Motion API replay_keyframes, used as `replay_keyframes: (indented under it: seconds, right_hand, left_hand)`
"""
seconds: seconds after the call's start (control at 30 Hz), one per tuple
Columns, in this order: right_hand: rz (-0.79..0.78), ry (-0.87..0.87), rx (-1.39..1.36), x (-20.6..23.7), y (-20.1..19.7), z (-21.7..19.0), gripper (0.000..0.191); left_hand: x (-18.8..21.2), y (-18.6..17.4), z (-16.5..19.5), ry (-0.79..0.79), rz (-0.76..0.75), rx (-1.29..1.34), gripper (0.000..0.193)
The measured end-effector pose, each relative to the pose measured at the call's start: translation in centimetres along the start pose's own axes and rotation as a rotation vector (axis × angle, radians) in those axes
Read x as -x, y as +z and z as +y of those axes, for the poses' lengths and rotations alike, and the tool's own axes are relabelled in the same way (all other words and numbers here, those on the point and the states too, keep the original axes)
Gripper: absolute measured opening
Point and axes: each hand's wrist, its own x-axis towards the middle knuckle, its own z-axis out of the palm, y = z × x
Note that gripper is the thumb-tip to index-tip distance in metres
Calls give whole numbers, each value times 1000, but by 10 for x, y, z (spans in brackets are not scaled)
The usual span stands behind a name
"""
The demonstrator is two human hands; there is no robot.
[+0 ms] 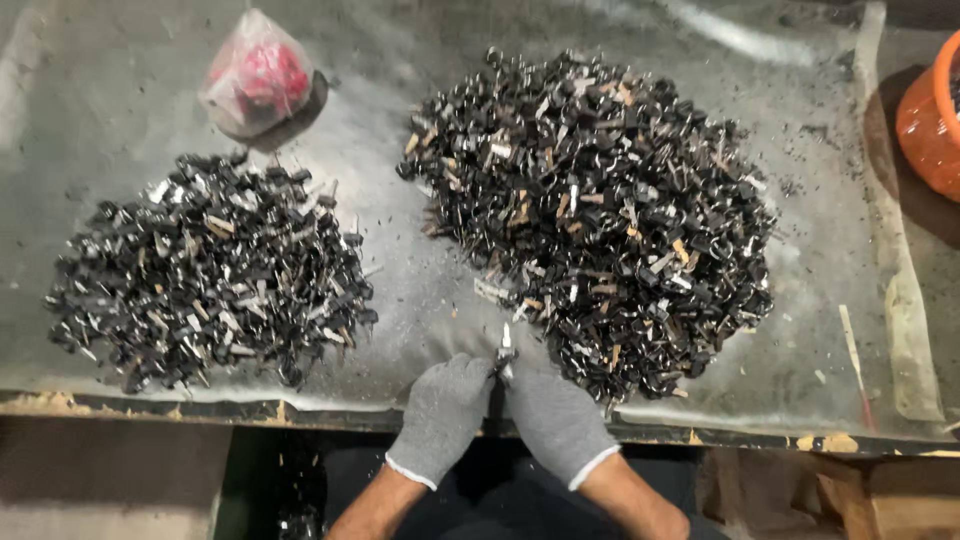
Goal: The person, wearing gloves, picks small black metal components one at a time from a large pile on the right side of a work table and places them onto a separate pile on the left, continuously sorting through the heap of parts across the table.
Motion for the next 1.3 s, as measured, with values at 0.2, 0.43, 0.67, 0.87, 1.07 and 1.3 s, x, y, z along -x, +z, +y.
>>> replay_keyframes:
  seconds: [0.2,0.43,0.67,0.87,1.07,1.3]
  right_hand:
    - [-183,220,-65,-3,2,12,79]
    - [-77,116,144,10,22,9,70]
    - [-225,116,104,-1,22,9,70]
    - [-6,1,-153,-3,4,14,83]
    - [-207,188,220,17,13,6,39]
    - [-248,174,240,7,15,9,15]
  left_hand:
    - [2,0,2,6,-15,-77,20]
    - [1,-2,4,-145,77,82,41]
    - [1,-12,7,-51,12,168,35]
    - [1,-10,14,-121,124,-32,17]
    - [8,-5,11,-141,130,-64,13]
    - [9,-4,12,-122,81,-18,7]
